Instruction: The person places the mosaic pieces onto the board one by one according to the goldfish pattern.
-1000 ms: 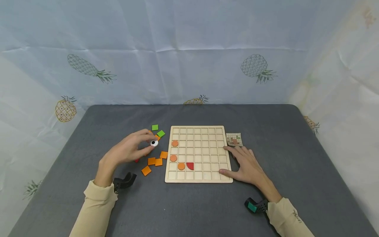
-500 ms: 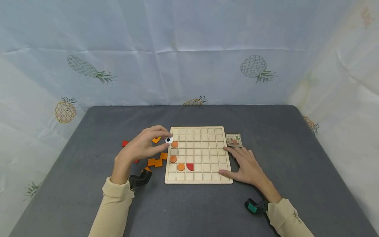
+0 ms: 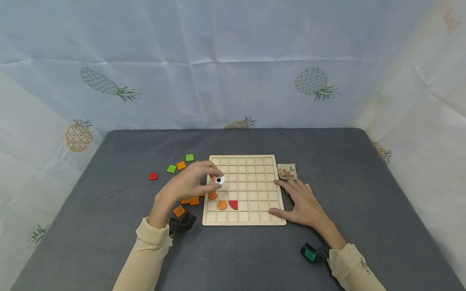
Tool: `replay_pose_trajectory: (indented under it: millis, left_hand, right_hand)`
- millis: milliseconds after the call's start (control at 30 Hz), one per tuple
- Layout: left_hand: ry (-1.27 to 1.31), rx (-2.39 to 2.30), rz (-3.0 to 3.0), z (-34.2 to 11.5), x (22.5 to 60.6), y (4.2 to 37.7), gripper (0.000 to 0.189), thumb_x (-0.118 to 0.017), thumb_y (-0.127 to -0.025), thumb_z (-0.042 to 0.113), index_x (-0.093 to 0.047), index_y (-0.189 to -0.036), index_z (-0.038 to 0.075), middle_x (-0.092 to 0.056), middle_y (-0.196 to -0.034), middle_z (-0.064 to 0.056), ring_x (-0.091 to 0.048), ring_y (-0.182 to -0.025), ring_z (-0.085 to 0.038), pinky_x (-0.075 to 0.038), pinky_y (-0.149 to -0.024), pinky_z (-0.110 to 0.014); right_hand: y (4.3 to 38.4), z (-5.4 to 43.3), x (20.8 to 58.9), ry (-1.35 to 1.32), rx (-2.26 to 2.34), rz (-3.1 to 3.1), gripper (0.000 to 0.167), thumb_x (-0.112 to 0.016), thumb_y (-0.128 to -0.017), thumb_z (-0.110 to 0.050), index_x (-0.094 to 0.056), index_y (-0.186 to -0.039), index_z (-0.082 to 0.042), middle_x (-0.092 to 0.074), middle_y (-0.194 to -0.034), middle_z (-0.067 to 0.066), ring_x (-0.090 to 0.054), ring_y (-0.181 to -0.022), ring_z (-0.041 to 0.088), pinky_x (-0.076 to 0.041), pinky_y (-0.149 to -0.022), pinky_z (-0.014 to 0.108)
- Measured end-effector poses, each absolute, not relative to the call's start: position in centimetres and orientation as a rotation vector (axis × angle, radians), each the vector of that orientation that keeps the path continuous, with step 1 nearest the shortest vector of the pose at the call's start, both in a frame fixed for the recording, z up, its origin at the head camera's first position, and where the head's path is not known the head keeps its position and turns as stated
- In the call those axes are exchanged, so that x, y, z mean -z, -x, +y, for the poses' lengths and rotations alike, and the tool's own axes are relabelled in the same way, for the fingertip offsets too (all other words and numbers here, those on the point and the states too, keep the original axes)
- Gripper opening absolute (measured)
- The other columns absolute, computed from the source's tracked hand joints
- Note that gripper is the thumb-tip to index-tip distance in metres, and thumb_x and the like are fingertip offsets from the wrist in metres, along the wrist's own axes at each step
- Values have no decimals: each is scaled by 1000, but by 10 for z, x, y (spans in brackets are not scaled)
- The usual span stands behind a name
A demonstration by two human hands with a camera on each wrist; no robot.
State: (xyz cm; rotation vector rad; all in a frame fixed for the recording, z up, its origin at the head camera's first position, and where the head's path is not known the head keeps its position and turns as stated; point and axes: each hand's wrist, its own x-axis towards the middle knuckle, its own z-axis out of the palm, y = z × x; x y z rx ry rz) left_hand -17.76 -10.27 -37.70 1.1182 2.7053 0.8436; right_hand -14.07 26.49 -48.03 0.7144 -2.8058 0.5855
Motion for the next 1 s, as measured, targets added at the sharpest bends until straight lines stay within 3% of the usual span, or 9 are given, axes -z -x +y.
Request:
replay_pose_trajectory:
  millis: [367,667,1000]
  left_hand:
    - [-1159,-846,2684,-88,392,179,25,-75,-94,21,-76,-116,9,-71,-115,-4,-67,-98,-21,-55,-84,-31]
    - [-1191,-760,2671,-78,404,182,29,-75,-94,24,-76,-119,11,-72,-117,-2,-66,-98,-15,-55,-87,-29]
    - [-1186,-643,2690,-68,413,180,25,-75,-94,27,-78,-115,15,-73,-112,1,-67,-96,-12,-55,-86,-29]
  right_hand:
    - [140,264,480,-714,-578,-2803,91,-86,-72,-52,-51,-150,-19,-63,-108,3,-41,-86,11,-24,-78,33]
    - [141,264,481,-724,-564,-2786,90,-86,-72,-52,-52,-149,-20,-58,-98,-2,-37,-83,9,-23,-76,32]
    - [141,264,480,-714,-569,-2803,91,-86,-72,-52,-51,-150,-20,-60,-102,1,-39,-85,11,-24,-77,33]
